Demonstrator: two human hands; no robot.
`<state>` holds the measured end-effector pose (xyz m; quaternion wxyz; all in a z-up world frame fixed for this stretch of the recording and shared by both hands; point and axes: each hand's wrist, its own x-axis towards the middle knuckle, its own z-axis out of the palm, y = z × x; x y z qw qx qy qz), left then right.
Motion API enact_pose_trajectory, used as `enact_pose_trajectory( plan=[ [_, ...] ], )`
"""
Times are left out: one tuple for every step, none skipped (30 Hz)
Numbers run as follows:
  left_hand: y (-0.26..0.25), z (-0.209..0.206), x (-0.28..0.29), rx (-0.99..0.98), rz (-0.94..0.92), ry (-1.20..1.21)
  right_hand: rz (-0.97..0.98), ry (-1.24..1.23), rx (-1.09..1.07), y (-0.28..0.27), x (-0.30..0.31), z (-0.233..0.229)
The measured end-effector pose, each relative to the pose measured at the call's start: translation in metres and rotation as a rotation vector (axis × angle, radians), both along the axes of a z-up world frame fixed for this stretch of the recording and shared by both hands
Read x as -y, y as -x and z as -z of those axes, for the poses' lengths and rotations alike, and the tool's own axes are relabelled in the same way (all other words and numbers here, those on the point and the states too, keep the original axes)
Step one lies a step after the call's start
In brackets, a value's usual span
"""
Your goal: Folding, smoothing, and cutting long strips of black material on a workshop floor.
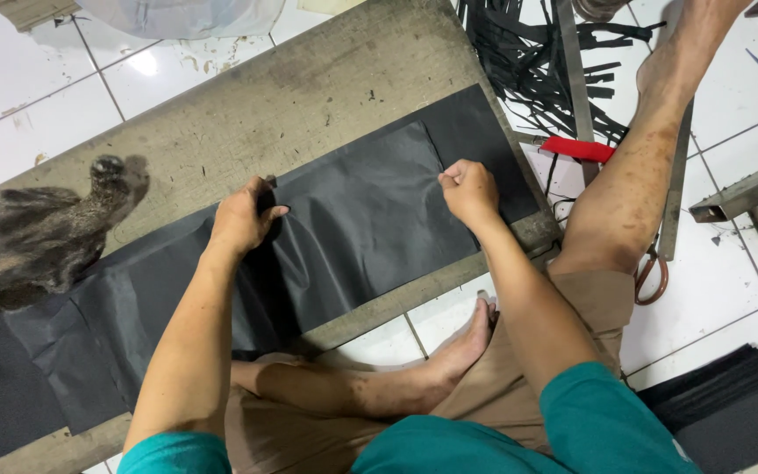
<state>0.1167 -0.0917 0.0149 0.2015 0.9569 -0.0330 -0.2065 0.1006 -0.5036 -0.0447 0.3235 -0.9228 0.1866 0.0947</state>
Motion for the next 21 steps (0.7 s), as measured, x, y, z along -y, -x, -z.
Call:
enact_pose_trajectory(
  plan=[
    [0.0,0.002,-0.001,0.003,-0.001,-0.002,-0.001,-0.002,0.003,-0.003,0.002,0.0],
    [0.0,0.004,-0.002,0.016,0.002,-0.02,0.011,0.045,-0.039,-0.006,0.003,0.0],
    [0.003,0.006,-0.004,0.024,0.004,-0.038,0.021,0.091,-0.086,-0.005,0.004,0.0],
    [0.004,0.009,-0.005,0.021,0.003,-0.039,0.02,0.089,-0.089,-0.003,0.002,0.0],
    [0.002,0.011,-0.005,0.051,0.011,-0.041,0.013,0.085,-0.092,-0.004,0.002,-0.002],
    [-0.001,0.014,-0.004,0.082,0.019,-0.043,0.005,0.082,-0.094,-0.006,0.002,-0.003],
    [0.0,0.014,-0.006,0.079,0.02,-0.042,0.007,0.083,-0.097,-0.006,0.003,-0.003],
    [0.002,0.014,-0.008,0.088,0.015,-0.049,-0.007,0.075,-0.086,-0.005,0.005,-0.003],
    [0.001,0.013,-0.01,0.101,0.01,-0.056,-0.021,0.067,-0.071,-0.008,0.006,-0.004],
    [0.002,0.007,-0.006,0.103,0.011,-0.055,-0.019,0.068,-0.069,-0.009,0.008,-0.004],
    [0.003,0.0,-0.002,0.124,0.001,-0.029,-0.022,0.071,-0.045,-0.01,0.01,-0.005],
    [0.003,-0.006,0.002,0.145,-0.01,-0.003,-0.024,0.073,-0.021,-0.011,0.013,-0.005],
    [0.001,-0.008,0.008,0.144,-0.006,-0.002,-0.021,0.073,-0.022,-0.014,0.02,-0.002],
    [-0.001,-0.01,0.013,0.169,-0.001,0.008,-0.026,0.104,0.025,-0.018,0.027,0.001],
    [-0.003,-0.012,0.019,0.195,0.002,0.017,-0.033,0.135,0.073,-0.021,0.034,0.004],
    [-0.007,-0.009,0.028,0.194,0.003,0.017,-0.031,0.135,0.071,-0.024,0.044,0.006],
    [-0.011,-0.006,0.036,0.216,0.015,0.022,-0.042,0.172,0.091,-0.029,0.054,0.008],
    [-0.015,-0.003,0.045,0.238,0.027,0.028,-0.054,0.209,0.11,-0.033,0.064,0.01],
    [-0.018,-0.002,0.054,0.24,0.027,0.032,-0.053,0.213,0.112,-0.036,0.071,0.008],
    [-0.021,-0.002,0.064,0.239,0.027,0.018,-0.031,0.232,0.115,-0.038,0.077,0.007],
    [-0.024,-0.001,0.075,0.238,0.028,0.005,-0.009,0.251,0.118,-0.04,0.084,0.005]
  ],
)
